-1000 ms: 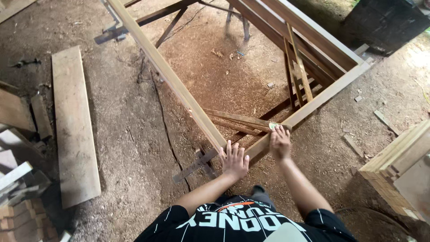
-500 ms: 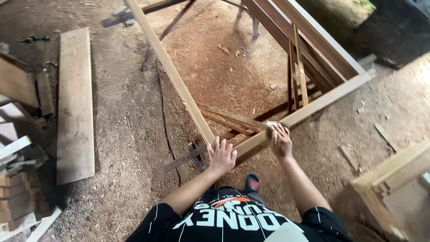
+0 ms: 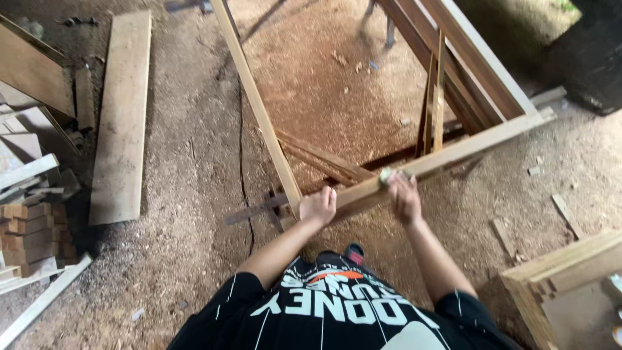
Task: The person sands the surfaces and edges of a large wooden frame by hand using a piece of sandpaper.
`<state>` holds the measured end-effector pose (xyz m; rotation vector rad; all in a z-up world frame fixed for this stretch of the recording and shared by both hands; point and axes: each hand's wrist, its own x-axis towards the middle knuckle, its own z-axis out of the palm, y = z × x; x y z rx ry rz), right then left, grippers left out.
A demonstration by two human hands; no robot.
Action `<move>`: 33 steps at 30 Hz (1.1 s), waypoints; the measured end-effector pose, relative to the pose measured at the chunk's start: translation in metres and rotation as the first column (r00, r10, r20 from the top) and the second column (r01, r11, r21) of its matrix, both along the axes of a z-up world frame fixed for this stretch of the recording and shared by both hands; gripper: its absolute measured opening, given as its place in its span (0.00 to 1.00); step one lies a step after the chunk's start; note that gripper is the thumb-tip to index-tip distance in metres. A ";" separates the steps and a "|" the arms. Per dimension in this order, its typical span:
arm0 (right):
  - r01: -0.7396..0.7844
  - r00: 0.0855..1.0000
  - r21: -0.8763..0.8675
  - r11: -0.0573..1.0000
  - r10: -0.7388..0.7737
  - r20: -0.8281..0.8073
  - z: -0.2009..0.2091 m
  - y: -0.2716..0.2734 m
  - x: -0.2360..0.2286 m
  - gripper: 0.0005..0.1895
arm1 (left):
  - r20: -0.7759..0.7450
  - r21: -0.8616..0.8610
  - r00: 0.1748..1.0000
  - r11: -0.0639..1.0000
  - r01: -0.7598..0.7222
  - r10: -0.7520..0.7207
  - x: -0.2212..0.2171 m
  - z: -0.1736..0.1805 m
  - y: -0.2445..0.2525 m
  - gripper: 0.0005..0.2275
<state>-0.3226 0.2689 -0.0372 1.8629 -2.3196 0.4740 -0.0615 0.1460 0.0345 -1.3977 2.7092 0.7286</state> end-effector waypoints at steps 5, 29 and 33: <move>0.241 0.727 -0.161 0.957 -0.068 0.683 0.039 -0.038 0.026 0.10 | -0.019 -0.062 0.999 0.997 -0.036 0.035 -0.006 -0.024 0.002 0.21; -0.340 0.831 -0.391 0.855 0.468 0.301 0.069 -0.008 0.042 0.11 | 0.029 -0.125 0.992 0.985 -0.118 0.122 -0.011 -0.015 0.011 0.21; -0.331 0.522 -0.249 0.910 0.396 0.756 0.066 -0.005 -0.029 0.24 | 0.067 -0.077 0.987 0.987 -0.138 0.143 -0.011 -0.006 0.010 0.21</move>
